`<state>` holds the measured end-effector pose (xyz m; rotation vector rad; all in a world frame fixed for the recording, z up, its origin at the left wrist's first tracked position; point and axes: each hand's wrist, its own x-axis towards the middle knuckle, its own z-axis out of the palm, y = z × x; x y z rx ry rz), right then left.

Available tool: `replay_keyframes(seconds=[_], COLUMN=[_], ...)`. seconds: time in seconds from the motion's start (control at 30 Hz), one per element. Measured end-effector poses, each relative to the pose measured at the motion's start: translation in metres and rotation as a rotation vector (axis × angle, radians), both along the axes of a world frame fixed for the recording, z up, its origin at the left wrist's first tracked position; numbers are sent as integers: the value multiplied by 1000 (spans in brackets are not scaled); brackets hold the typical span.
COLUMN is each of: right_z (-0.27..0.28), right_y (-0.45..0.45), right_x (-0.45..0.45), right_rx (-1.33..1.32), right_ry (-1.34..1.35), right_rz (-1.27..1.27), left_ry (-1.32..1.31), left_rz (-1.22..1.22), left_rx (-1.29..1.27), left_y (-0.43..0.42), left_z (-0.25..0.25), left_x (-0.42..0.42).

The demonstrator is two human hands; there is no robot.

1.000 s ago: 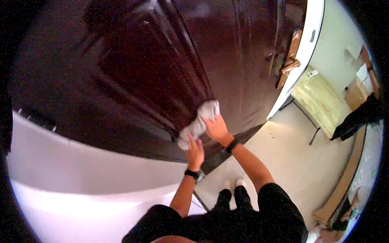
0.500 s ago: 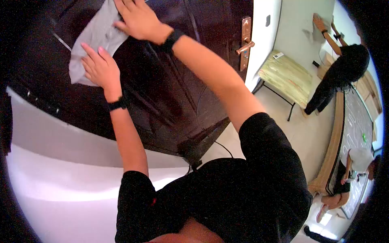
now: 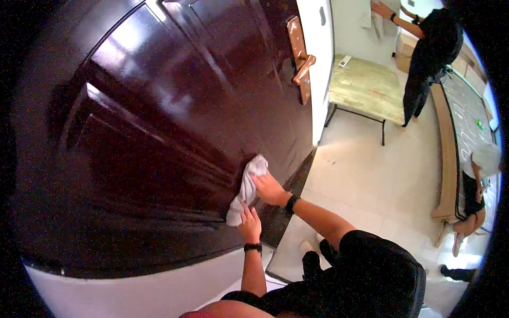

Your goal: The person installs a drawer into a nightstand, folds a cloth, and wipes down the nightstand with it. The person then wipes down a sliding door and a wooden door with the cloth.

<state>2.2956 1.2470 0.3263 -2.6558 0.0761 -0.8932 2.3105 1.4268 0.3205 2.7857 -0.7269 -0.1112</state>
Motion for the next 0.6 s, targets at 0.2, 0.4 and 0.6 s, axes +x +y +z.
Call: replay_keyframes(seconds=[0.2, 0.4, 0.6], right_z=[41, 173, 223], right_y=[-49, -208, -350], right_x=[-12, -23, 3], right_rx=[357, 583, 339], right_ry=[-95, -567, -617], right_rz=[-166, -352, -616], left_ry=[-100, -279, -275], left_rz=[-164, -669, -795], left_rx=[-478, -804, -838], left_y=[-84, -218, -358], left_z=[38, 199, 270], left_x=[-20, 2, 24])
